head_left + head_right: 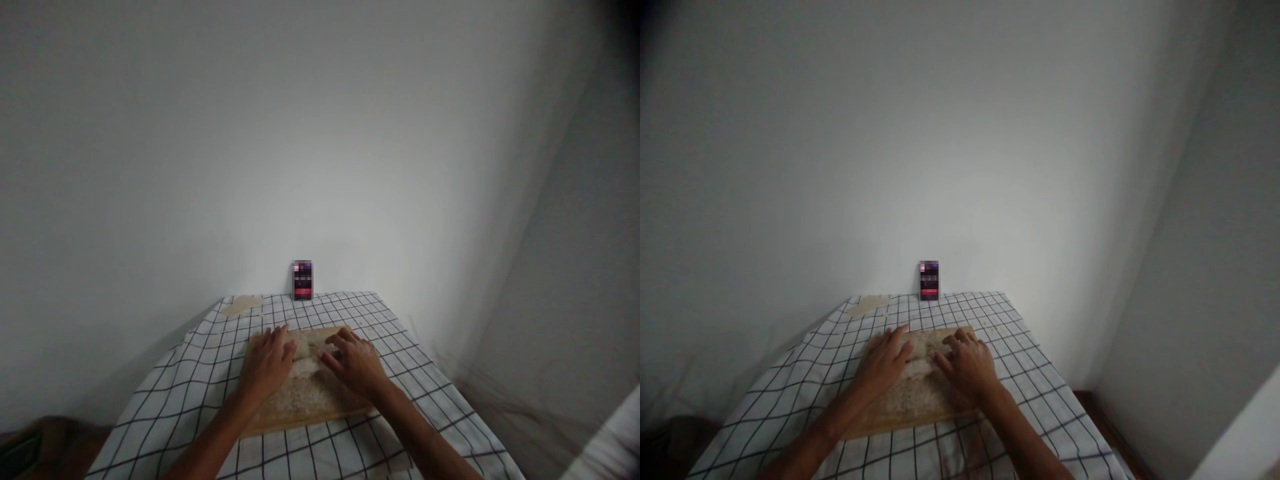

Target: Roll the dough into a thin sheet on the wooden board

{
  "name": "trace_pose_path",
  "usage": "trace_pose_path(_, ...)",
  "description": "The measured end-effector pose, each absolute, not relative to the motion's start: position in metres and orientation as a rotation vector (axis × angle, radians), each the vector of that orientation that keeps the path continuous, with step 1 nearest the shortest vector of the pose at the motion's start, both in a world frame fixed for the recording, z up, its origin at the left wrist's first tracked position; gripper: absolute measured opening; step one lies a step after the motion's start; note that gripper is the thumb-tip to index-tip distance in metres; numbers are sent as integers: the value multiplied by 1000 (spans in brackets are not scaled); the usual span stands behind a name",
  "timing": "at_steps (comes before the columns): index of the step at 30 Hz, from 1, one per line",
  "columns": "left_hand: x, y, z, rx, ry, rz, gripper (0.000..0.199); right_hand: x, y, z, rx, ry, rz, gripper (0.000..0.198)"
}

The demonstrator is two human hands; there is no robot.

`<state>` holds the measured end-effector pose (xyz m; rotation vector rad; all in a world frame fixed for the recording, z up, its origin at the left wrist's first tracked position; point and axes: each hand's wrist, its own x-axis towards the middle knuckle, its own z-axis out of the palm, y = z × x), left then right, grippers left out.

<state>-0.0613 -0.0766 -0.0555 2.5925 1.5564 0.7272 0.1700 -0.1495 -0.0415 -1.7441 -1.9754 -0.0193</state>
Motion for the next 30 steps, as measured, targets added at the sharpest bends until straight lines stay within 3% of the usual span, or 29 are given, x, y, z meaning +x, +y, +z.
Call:
trace_pose_path(5,-53,-62,-33,2584,1663,677,45,168,-116,-32,-1881,-2074,-73,51)
trace_pose_path(12,-47,-47,-20,2562,1645,631,45,174,-85,-41,-1863,-2124,4,45)
trace_pose_path(30,-63,-105,-51,2726,1503,678,50,168,-172,-85,-1751,-1923,-41,47)
